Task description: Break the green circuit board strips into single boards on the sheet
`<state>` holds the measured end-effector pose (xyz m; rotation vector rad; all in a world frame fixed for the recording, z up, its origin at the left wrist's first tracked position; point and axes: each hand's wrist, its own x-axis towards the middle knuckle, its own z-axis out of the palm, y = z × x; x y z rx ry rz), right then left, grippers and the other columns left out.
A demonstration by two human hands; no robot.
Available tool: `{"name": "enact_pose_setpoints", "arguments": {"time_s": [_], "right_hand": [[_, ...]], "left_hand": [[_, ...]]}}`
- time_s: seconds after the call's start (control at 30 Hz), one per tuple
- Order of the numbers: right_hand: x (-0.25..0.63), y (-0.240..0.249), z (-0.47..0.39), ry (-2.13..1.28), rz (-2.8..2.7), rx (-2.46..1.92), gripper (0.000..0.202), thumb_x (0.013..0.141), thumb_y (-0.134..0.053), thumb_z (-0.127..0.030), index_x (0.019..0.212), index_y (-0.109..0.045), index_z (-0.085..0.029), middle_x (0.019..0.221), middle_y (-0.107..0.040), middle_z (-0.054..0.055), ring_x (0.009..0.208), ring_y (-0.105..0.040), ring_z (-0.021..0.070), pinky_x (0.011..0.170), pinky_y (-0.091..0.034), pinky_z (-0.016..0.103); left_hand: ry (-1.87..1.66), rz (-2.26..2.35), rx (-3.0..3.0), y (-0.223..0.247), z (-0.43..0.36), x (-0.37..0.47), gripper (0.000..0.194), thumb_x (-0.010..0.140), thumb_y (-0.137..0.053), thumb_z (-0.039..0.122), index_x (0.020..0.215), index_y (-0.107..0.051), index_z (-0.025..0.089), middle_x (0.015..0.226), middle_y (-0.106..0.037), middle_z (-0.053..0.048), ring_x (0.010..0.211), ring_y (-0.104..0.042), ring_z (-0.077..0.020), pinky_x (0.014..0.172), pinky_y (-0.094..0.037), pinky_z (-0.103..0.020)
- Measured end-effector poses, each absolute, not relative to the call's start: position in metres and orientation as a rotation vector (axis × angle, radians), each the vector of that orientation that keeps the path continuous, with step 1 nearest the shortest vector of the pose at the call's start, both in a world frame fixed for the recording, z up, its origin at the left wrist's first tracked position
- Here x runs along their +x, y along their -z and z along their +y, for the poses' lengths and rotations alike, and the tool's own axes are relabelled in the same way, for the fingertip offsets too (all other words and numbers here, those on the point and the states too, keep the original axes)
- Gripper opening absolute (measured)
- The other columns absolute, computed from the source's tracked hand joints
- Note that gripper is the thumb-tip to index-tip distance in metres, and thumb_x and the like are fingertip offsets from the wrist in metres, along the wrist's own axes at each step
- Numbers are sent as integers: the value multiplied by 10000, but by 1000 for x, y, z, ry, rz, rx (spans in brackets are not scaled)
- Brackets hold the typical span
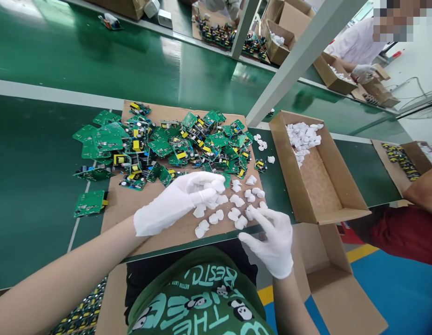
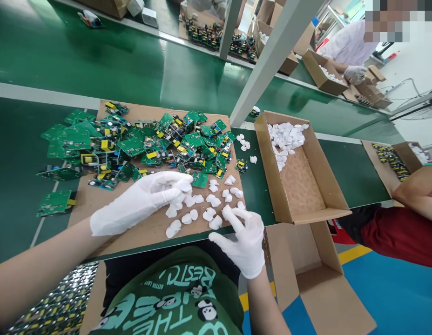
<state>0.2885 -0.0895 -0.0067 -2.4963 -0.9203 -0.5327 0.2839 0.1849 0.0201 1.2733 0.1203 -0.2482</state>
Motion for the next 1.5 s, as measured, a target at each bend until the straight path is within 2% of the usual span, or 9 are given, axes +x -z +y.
{"name": "enact_pose_setpoints", "arguments": {"time_s": [0.13, 0.3, 0.4, 0.53, 0.73, 0.9, 1.1, 1.3, 1.5], "right_hand": [[286, -9, -72, 494, -770, -2347, 438, 891, -633, -454, 1295, -560, -301, 1101, -628, 84, 1006, -597, 262, 840, -503, 417], [295, -16, -26, 184, -784, -2110, 451, 908, -612, -349, 1346, -505, -325, 1232, -610, 66, 1154, -584, 264, 953, -506, 444], [302, -14, -12, 57, -746, -1995, 368, 915, -607, -285, 1276, -557, -332, 1199, -611, 44, 1139, -592, 231, 943, -523, 405], [303, -12, -9, -44, -666, -1893, 158, 904, -626, -261, 1061, -614, -281, 1113, -617, 41, 1046, -616, 214, 930, -525, 410], [302, -13, -14, -269, -709, -1911, 471, 941, -551, -226, 1385, -459, -352, 1077, -593, 36, 1016, -601, 190, 895, -539, 382], [303, -19, -16, -151, -695, -1871, 254, 871, -639, -191, 1101, -627, -296, 1015, -591, 28, 919, -610, 181, 845, -550, 367], [297, -25, -23, -159, -240, -1691, 181, 921, -613, -262, 1100, -590, -271, 904, -635, 21, 665, -615, 135, 533, -521, 260], [284, -22, -48, -4, -808, -2013, 249, 906, -601, -112, 1091, -649, -272, 1045, -656, 53, 936, -660, 187, 805, -573, 349], [271, 11, -54, 306, -1313, -2183, 421, 845, -633, -20, 1221, -561, -197, 961, -726, 74, 861, -677, 200, 732, -575, 340]], "left_hand": [[369, 30, 1280, -18, 183, 279, 364, 826, -722, 306, 1171, -671, 201, 1051, -713, -76, 877, -686, -177, 824, -554, -294], [507, -11, 1303, -18, 179, 276, 453, 831, -708, 339, 1228, -549, 190, 789, -677, -15, 486, -617, -119, 583, -563, -309], [493, -36, 1307, -20, 178, 276, 443, 818, -724, 338, 1187, -528, 190, 764, -653, 1, 476, -625, -123, 554, -558, -292], [434, 39, 1222, -21, 178, 276, 629, 755, -792, 311, 1256, -417, 247, 833, -666, 15, 495, -649, -125, 570, -570, -286], [485, 38, 1111, -24, 180, 278, 568, 737, -794, 220, 1192, -454, 216, 814, -684, -8, 499, -658, -152, 533, -558, -286], [491, 40, 1101, -24, 180, 277, 459, 765, -778, 249, 1125, -499, 193, 786, -675, -6, 499, -652, -152, 508, -536, -276], [350, 103, 1162, -21, 182, 279, 341, 772, -775, 251, 1039, -585, 154, 785, -662, -2, 616, -648, -111, 611, -541, -241], [229, 191, 1106, -20, 182, 284, 333, 742, -790, 281, 977, -603, 138, 837, -666, -31, 673, -652, -136, 550, -511, -225], [209, 208, 1103, -21, 183, 284, 363, 737, -792, 303, 997, -605, 133, 793, -676, -30, 589, -617, -109, 535, -495, -225]]}}
